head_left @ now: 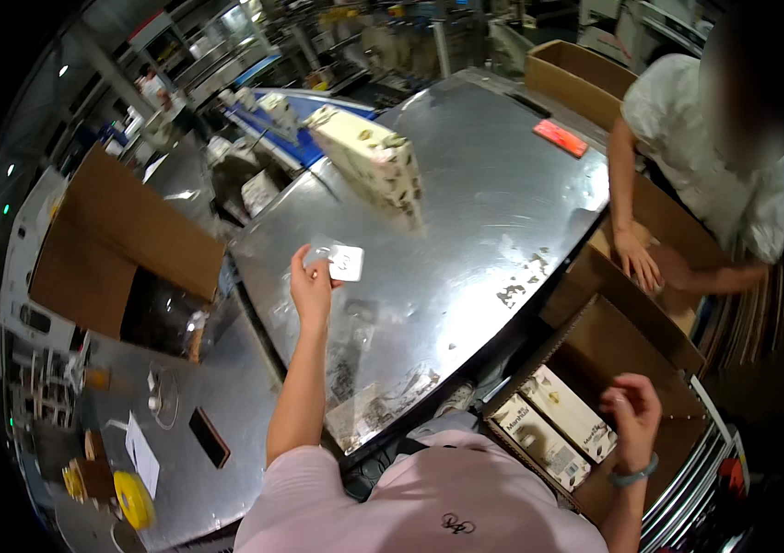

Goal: The person writes on a document with a pen before picking up paper cartons and placing them into cardboard boxes.

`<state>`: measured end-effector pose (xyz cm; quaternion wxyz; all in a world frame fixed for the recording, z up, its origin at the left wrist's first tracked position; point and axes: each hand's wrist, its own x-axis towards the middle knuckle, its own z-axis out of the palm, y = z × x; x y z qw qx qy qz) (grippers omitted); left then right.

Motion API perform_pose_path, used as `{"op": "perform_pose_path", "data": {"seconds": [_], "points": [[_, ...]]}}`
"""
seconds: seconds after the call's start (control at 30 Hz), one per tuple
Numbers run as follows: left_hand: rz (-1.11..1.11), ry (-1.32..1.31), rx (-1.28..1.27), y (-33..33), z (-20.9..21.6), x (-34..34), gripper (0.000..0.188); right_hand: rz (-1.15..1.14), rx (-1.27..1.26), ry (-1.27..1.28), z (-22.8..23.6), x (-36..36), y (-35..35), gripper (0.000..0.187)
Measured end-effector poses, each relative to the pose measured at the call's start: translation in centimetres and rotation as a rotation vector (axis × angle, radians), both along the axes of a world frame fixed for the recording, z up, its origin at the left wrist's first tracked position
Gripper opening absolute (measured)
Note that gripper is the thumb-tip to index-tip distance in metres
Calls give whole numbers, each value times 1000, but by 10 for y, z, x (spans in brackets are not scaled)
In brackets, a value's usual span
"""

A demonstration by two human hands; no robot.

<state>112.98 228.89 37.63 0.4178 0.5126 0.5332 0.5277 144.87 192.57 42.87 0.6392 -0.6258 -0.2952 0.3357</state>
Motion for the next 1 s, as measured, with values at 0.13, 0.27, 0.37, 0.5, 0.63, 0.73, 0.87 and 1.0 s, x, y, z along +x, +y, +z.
{"op": "perform_pose_path", "data": {"seconds": [0.13,0.27,0.37,0.5,0.63,0.73,0.87,1.0], "points": [[-613,-119,-262,-94,38,91,46,136,135,-835,21,-37,71,32],[-902,-205,-500,-162,40,152,42,118,133,-1087,-10,-30,74,23],[-832,-121,-327,-167,18,160,38,22,47,-865,-35,-5,51,12],[-714,-79,-166,-160,22,157,41,157,-556,-261,-122,53,7,11],[-713,1,-214,-158,14,144,40,368,-966,-252,-245,69,-45,16],[-661,41,-218,-161,1,125,39,418,-1048,-251,-293,58,-59,18],[-625,82,-267,-164,-6,110,35,331,-1012,-435,-321,43,-68,18],[-640,93,-236,-169,1,113,35,268,-1106,-674,-301,40,-54,34]]}}
